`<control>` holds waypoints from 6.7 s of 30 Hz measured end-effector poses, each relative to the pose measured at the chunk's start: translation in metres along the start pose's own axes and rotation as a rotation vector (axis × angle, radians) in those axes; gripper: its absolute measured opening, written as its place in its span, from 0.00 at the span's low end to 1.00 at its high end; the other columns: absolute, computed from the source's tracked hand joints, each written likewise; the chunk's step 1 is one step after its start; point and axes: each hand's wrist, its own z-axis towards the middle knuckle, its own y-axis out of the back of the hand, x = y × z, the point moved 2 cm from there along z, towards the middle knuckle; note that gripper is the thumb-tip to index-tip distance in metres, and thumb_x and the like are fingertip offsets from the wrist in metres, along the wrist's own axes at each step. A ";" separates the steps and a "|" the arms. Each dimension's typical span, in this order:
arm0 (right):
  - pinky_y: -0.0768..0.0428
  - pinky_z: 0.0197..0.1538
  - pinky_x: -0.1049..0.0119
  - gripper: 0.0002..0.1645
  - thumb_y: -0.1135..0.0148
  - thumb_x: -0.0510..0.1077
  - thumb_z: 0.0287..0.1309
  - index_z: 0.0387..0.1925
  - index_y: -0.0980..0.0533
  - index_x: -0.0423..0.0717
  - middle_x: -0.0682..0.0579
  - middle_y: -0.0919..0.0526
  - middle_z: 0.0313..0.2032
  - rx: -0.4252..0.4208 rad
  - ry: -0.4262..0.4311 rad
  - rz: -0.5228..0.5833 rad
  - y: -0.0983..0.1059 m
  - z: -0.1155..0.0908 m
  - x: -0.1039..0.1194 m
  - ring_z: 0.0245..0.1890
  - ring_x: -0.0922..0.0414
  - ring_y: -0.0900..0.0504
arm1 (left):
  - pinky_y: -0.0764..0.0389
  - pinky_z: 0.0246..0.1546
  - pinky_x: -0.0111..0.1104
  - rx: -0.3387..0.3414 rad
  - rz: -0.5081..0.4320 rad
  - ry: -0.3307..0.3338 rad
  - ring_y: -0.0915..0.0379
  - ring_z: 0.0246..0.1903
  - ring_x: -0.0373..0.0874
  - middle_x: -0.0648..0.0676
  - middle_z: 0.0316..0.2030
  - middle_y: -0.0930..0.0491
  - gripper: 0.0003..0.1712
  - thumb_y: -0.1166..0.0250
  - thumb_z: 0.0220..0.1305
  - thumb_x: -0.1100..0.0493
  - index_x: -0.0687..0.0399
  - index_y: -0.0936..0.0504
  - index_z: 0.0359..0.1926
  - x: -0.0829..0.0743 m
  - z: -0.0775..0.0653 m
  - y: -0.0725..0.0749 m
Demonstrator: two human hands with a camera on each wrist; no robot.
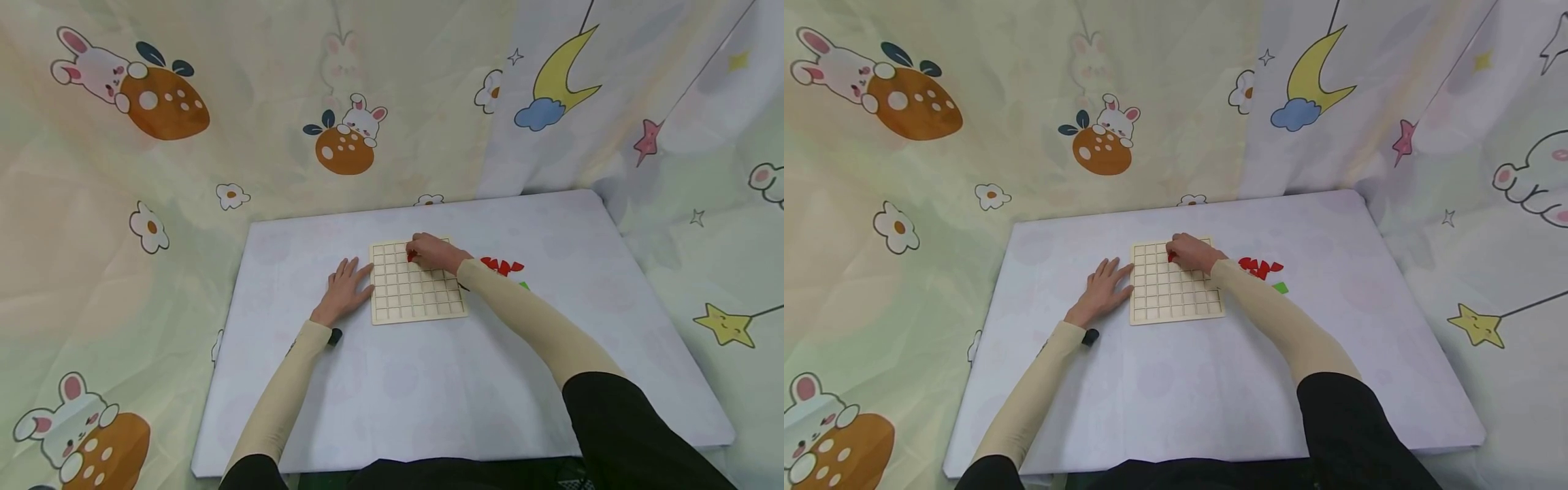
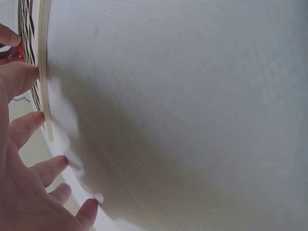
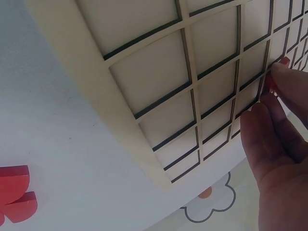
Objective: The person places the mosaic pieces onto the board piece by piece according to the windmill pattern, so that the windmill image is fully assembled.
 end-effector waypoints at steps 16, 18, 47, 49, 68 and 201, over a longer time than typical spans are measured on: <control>0.26 0.46 0.61 0.09 0.39 0.41 0.65 0.45 0.20 0.42 0.48 0.23 0.40 0.026 -0.046 -0.019 0.001 0.001 -0.002 0.40 0.53 0.26 | 0.54 0.65 0.56 -0.010 -0.012 -0.017 0.69 0.73 0.59 0.59 0.75 0.55 0.35 0.46 0.70 0.40 0.41 0.39 0.74 -0.001 0.000 0.001; 0.26 0.46 0.61 0.09 0.39 0.42 0.65 0.45 0.20 0.43 0.48 0.23 0.40 0.024 -0.043 -0.028 0.000 0.001 -0.002 0.40 0.53 0.26 | 0.54 0.65 0.56 -0.008 -0.005 -0.015 0.69 0.73 0.58 0.59 0.75 0.56 0.35 0.47 0.70 0.40 0.41 0.40 0.74 0.000 0.000 0.000; 0.26 0.45 0.59 0.07 0.40 0.40 0.66 0.43 0.19 0.43 0.47 0.23 0.39 -0.014 -0.089 0.012 -0.001 -0.001 -0.001 0.39 0.52 0.26 | 0.54 0.65 0.55 -0.013 0.001 -0.020 0.69 0.73 0.59 0.59 0.75 0.55 0.35 0.46 0.70 0.39 0.41 0.39 0.74 0.001 0.001 -0.001; 0.27 0.44 0.59 0.07 0.39 0.41 0.66 0.42 0.19 0.43 0.48 0.24 0.38 -0.019 -0.100 0.004 -0.002 -0.001 0.000 0.38 0.52 0.27 | 0.54 0.65 0.55 -0.012 0.000 -0.021 0.69 0.73 0.59 0.59 0.75 0.56 0.35 0.46 0.70 0.39 0.41 0.40 0.74 0.002 0.001 -0.001; 0.25 0.47 0.59 0.10 0.44 0.38 0.67 0.47 0.21 0.41 0.45 0.24 0.42 -0.043 -0.047 -0.024 -0.005 -0.002 0.006 0.41 0.51 0.25 | 0.55 0.65 0.55 -0.015 -0.020 -0.023 0.69 0.73 0.58 0.59 0.75 0.55 0.35 0.46 0.70 0.40 0.41 0.39 0.74 0.002 0.001 0.001; 0.23 0.46 0.53 0.15 0.36 0.38 0.60 0.47 0.25 0.36 0.42 0.25 0.39 -0.022 -0.509 0.125 0.010 -0.202 -0.109 0.40 0.47 0.28 | 0.50 0.64 0.56 -0.031 0.046 -0.043 0.66 0.73 0.60 0.63 0.73 0.50 0.33 0.47 0.71 0.44 0.48 0.37 0.73 -0.004 0.003 0.001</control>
